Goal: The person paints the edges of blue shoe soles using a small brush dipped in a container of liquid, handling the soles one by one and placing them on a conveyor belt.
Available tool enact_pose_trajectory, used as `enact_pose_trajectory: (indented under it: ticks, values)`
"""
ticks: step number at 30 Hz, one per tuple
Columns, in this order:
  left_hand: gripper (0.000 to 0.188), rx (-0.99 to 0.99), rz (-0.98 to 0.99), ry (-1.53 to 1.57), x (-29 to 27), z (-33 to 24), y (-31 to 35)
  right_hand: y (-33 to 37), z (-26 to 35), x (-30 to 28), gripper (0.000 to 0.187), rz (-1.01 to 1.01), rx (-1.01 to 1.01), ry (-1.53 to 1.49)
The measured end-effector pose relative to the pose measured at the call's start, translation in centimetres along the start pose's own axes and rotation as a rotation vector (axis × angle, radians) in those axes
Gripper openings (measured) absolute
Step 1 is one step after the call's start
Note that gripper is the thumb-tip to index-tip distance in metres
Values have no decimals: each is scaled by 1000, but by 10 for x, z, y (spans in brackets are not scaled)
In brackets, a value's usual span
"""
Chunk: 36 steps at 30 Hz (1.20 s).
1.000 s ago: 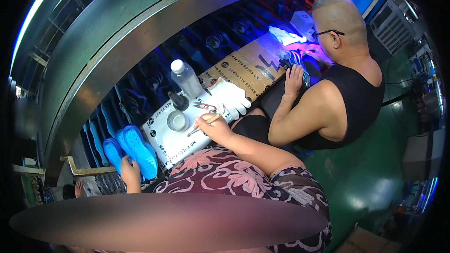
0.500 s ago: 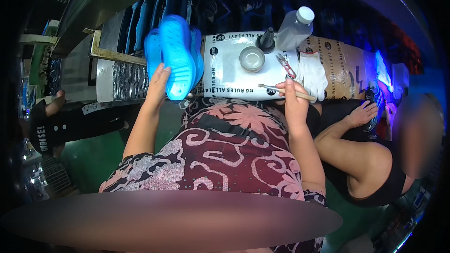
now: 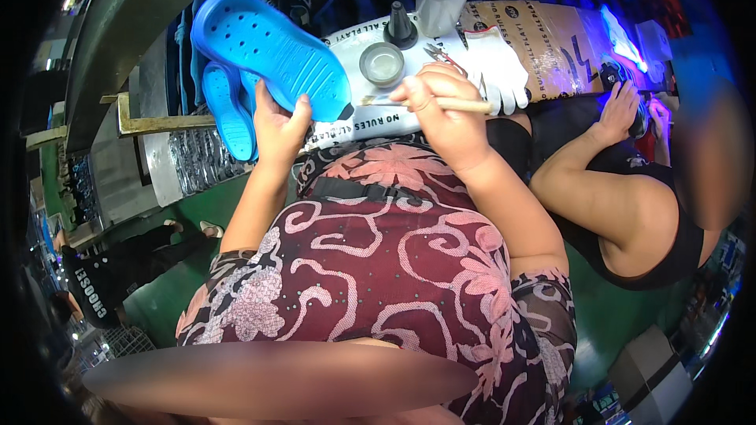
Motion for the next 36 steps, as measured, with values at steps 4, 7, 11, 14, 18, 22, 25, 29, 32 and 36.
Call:
enact_pose_trajectory:
  ticks: [4, 7, 11, 14, 18, 22, 25, 29, 32, 36]
  values:
    - [57, 128, 29, -124, 13, -17, -3, 1, 4, 7, 24, 59, -164, 126]
    - [55, 226, 1, -163, 18, -17, -1, 3, 2, 11, 23, 112, -179, 196]
    - [55, 382, -6, -211, 19, -17, -4, 1, 1, 12, 20, 142, -238, 284]
    - [56, 390, 13, -226, 18, -16, -4, 3, -3, 10, 19, 104, -234, 283]
    - [58, 363, 25, -242, 18, -14, -2, 5, -5, 5, 19, 33, -224, 225]
    - [59, 341, 27, -239, 22, -15, -2, 2, 0, 11, 19, 78, -269, 217]
    - [59, 357, 31, -240, 22, -17, -2, 2, -5, 12, 17, 98, -254, 275]
    - [58, 415, 4, -279, 20, -14, -1, 3, -5, 7, 16, 56, -264, 295]
    - [53, 434, -5, -270, 21, -11, 0, 5, 0, 6, 18, 115, -269, 304]
    - [46, 491, -18, -259, 23, -15, 2, 8, -1, 11, 18, 175, -270, 324]
Point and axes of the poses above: each hand's wrist, its own y-axis away from the middle knuckle, its own x-axis out of the palm, z = x × y, the point moved 2 cm from there along -y, towards the middle knuckle, and after that the axes turned 1 degree about y, right-handed, at the moved point
